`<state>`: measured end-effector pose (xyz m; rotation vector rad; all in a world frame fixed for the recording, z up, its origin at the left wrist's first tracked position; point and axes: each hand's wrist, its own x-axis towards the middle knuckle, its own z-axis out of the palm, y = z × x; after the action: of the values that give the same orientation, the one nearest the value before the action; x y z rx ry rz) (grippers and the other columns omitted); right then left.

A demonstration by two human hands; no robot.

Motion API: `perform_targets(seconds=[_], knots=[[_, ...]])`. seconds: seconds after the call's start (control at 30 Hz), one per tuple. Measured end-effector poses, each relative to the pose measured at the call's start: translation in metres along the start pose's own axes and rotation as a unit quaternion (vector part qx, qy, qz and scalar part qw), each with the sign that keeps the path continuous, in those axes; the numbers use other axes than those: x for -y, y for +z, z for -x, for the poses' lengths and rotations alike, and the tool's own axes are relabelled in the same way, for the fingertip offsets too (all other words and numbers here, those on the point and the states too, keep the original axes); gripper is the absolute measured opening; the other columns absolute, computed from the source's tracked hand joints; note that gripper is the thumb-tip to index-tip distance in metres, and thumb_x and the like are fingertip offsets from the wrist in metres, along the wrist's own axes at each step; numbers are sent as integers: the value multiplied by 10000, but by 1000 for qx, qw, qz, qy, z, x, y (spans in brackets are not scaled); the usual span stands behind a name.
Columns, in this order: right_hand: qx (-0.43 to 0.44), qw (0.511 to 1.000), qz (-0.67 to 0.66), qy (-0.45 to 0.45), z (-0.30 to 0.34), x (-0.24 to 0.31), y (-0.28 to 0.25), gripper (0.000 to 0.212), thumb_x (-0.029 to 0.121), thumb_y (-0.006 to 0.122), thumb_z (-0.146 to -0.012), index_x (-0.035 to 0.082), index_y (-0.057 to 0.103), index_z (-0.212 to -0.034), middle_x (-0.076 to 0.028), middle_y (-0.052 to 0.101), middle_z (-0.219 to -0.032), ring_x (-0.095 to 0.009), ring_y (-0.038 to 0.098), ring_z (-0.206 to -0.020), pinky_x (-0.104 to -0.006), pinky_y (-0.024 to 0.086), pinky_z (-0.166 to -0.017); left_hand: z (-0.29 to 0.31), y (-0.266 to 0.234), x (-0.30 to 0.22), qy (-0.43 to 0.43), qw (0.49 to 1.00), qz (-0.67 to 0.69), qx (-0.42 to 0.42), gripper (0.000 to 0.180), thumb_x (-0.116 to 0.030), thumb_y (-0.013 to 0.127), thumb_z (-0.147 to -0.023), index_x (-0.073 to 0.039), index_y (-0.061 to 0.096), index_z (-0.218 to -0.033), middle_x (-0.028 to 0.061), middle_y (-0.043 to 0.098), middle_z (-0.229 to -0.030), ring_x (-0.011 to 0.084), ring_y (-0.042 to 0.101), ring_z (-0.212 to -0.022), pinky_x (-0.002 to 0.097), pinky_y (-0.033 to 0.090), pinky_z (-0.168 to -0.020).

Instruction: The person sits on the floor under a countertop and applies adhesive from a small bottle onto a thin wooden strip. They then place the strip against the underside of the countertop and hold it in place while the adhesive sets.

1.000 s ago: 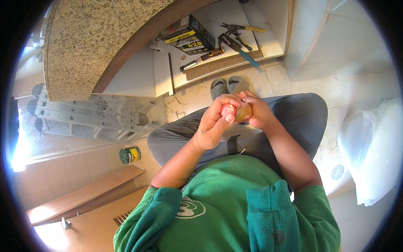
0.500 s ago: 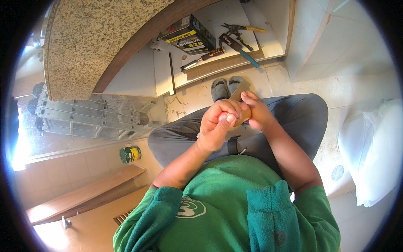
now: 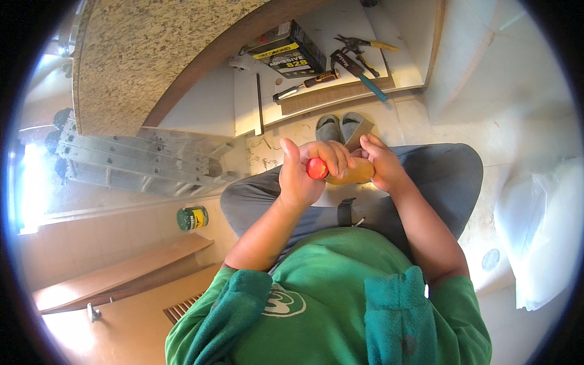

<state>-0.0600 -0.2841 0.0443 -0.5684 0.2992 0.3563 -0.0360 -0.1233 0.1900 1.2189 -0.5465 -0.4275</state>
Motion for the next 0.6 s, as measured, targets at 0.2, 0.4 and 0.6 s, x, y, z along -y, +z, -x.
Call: perform_targets(seconds=[0.2,0.4,0.6], knots=[[-130,974,174,-70,-8,-8,-21,149,234,620,-1025,108,623,-1104,-15,586,-905,-92,528,-753,-248,414,-643,-1,-5,-8,17,999,-4,40,575,-562,502,-1018,-27,610,-838,116,623,-809,302,597,-919,429,454,-929],[-152,955,212,-139,-1,-7,-3,501,64,581,-984,97,481,-1474,-35,586,-909,-106,563,-817,-255,462,-731,3,-6,-30,2,995,-65,71,243,-177,739,-901,-58,581,-1043,87,623,-986,256,575,-1008,459,422,-1056],[-71,972,170,-147,0,-8,-1,583,-13,533,-956,90,458,-1525,-45,609,-916,-88,564,-813,-239,461,-747,0,-5,-36,-13,996,-80,38,172,-129,685,-952,-56,581,-1068,76,619,-1015,232,569,-1043,463,417,-1070]])
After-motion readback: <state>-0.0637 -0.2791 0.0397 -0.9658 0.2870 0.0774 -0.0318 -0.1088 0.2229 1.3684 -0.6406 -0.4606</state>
